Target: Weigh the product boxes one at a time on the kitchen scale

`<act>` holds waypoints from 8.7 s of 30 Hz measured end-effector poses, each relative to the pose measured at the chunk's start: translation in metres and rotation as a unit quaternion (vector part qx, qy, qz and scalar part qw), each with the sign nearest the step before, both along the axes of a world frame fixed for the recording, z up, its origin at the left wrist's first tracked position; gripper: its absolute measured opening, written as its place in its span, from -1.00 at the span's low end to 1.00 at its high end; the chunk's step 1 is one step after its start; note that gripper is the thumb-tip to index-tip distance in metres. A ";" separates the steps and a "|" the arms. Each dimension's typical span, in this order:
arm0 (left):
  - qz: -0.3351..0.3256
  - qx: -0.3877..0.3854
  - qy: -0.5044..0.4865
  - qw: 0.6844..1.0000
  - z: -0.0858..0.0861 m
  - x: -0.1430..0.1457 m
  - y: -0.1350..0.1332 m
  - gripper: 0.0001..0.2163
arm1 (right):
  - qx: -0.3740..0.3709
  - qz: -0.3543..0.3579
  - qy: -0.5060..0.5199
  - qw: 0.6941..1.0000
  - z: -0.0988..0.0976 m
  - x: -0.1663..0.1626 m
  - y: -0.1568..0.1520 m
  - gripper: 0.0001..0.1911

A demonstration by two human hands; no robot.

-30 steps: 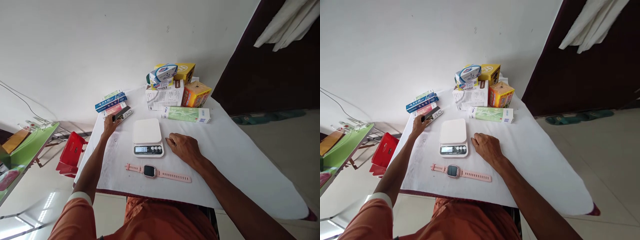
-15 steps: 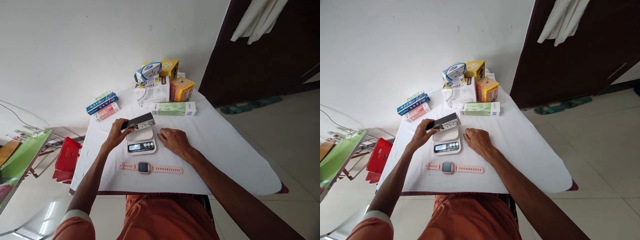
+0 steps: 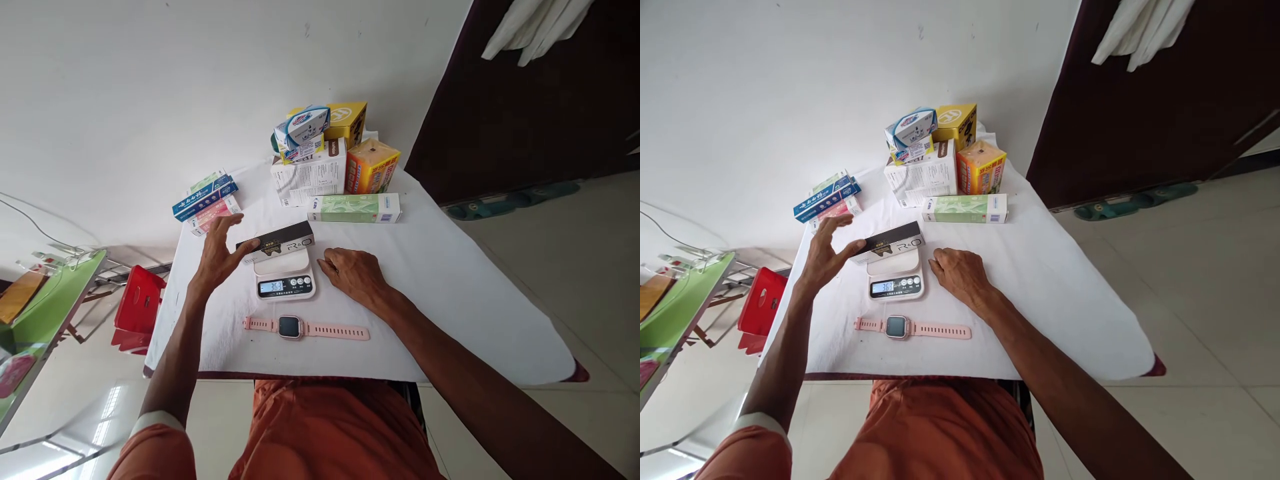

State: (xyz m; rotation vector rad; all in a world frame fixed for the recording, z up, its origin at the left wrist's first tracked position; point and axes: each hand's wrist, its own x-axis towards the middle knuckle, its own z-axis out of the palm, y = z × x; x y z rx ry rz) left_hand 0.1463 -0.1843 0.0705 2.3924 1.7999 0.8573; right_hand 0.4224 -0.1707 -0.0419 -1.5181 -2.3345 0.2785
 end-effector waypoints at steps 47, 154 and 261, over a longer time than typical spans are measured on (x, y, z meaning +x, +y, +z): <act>-0.175 -0.044 0.176 0.968 -0.015 0.167 0.142 -0.66 | -0.053 0.014 -0.052 0.997 0.013 0.001 0.002 -0.66; -0.115 -0.103 0.068 0.986 0.008 0.029 0.010 -0.63 | 0.058 -0.029 0.093 0.993 -0.011 0.043 -0.046 -0.71; 0.064 -0.110 -0.116 0.985 -0.058 -0.013 -0.025 -0.51 | -0.154 0.107 0.237 0.953 0.018 0.006 0.026 -0.70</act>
